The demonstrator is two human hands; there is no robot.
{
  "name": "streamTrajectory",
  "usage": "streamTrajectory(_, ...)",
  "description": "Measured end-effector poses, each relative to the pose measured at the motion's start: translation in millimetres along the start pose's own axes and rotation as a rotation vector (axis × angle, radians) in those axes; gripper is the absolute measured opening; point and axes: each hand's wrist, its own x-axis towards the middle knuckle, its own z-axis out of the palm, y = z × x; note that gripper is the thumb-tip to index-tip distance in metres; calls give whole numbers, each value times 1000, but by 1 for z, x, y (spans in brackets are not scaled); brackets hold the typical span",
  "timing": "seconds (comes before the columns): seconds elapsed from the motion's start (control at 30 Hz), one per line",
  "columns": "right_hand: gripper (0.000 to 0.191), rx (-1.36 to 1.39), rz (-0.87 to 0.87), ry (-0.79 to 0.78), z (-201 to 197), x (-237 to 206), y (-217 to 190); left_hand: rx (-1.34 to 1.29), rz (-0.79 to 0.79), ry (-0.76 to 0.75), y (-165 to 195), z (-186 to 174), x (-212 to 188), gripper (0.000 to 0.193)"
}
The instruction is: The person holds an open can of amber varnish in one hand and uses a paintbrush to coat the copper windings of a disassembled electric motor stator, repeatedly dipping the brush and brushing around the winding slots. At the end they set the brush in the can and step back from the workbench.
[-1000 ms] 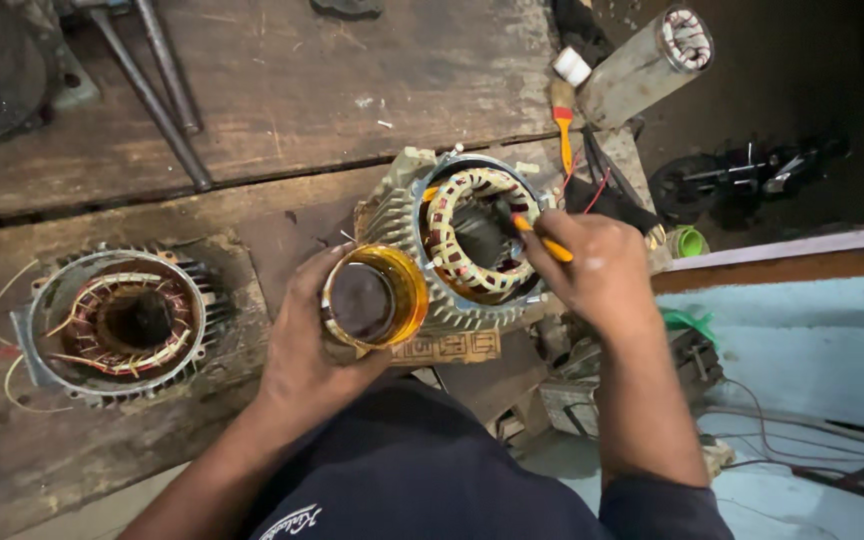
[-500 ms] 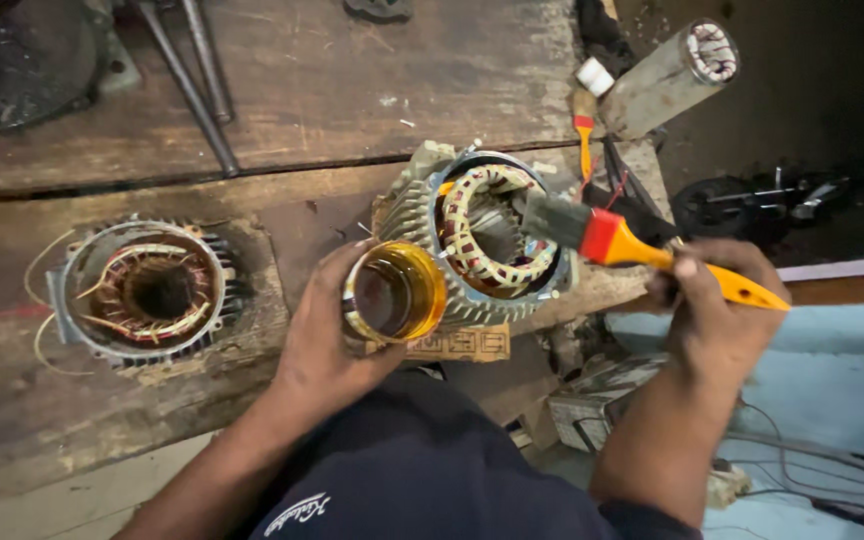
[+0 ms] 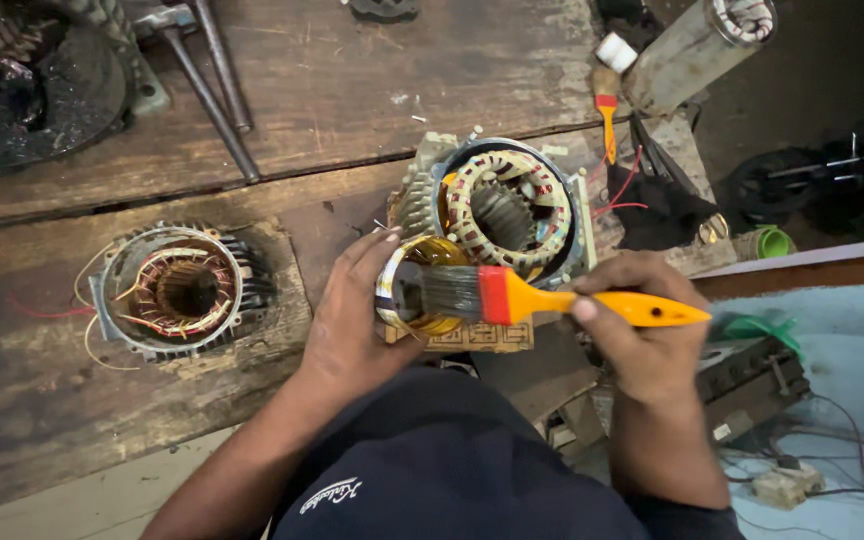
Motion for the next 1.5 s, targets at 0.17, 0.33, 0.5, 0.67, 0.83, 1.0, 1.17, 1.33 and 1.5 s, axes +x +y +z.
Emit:
streamTrajectory(0.17, 16, -79, -27, -153, 15, 7, -6, 23, 31, -24, 5, 4, -1, 104)
streamTrajectory(0.33, 15, -101, -52, -167, 15, 8, -10, 37, 37, -11, 14, 4, -3, 103)
streamTrajectory(0.5, 16, 105, 54, -120, 15, 5, -7, 68, 49, 6, 22, -2, -4, 103)
streamTrajectory(0.67, 17, 138, 13, -73, 11, 3, -5, 81, 45, 5, 24, -7, -7, 103)
streamTrajectory(0.83, 18, 296, -35, 4, -3, 2, 2, 93, 20, 9, 20, -11, -10, 103)
streamTrajectory(1.0, 21, 439, 31, 20, -9, -1, 29, 113, 23, 4, 14, -8, -11, 104)
streamTrajectory(1.17, 24, 516, 111, 176, -30, -12, 60, 101, 22, 3, 6, -5, -8, 102)
streamTrajectory(1.33, 20, 542, 9, 280, -85, -21, 85, 89, -50, 24, -6, 0, -5, 101)
streamTrajectory(1.5, 22, 510, 37, 423, -122, -27, 104, 101, -120, 128, -28, 9, 0, 100)
